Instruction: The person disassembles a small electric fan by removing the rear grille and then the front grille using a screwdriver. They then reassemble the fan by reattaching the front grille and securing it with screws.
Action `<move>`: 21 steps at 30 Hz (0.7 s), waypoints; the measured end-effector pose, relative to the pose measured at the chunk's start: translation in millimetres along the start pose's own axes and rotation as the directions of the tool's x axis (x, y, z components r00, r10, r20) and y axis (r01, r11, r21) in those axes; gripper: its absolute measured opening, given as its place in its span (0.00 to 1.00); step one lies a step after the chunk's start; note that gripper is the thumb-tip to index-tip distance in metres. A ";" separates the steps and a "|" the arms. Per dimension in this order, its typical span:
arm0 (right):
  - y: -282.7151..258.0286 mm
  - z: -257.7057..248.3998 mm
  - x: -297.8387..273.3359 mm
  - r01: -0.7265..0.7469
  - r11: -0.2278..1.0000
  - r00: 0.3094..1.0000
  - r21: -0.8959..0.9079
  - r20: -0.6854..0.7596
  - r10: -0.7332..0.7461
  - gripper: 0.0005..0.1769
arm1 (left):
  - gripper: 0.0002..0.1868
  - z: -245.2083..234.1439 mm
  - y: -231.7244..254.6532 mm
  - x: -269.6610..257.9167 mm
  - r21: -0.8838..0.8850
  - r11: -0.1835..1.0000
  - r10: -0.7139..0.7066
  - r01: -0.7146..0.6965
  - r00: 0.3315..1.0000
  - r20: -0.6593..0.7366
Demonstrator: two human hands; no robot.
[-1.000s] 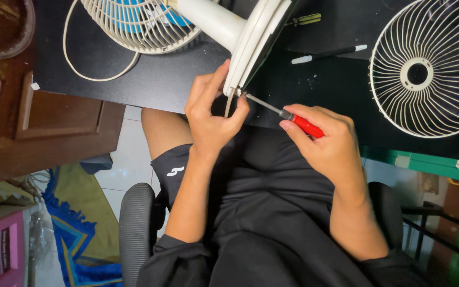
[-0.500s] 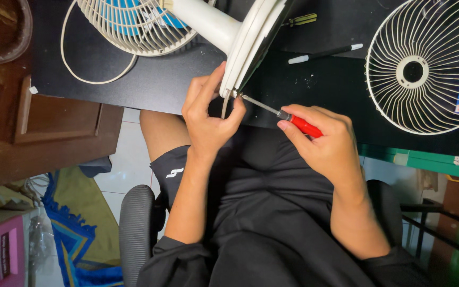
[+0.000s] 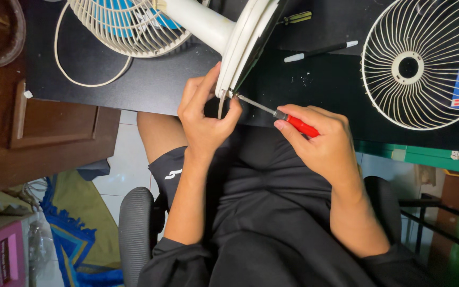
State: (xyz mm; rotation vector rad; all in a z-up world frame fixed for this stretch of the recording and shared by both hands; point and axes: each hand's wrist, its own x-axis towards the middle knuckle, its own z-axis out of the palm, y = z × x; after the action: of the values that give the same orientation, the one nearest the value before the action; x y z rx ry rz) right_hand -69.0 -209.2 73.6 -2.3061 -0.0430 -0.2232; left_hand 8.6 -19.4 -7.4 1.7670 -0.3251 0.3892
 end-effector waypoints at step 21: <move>-12.5 -13.3 -4.5 0.085 0.988 0.994 -0.128 -0.051 -0.092 0.16 | 0.32 -0.2 -2.3 -1.7 0.070 0.996 0.057 -0.054 0.998 -0.029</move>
State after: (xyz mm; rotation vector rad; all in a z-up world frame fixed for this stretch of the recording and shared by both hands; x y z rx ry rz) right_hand -76.7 -210.3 90.8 -2.4248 -0.1058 -0.3455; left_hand 8.0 -18.6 -10.1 1.8202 -0.3428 0.4721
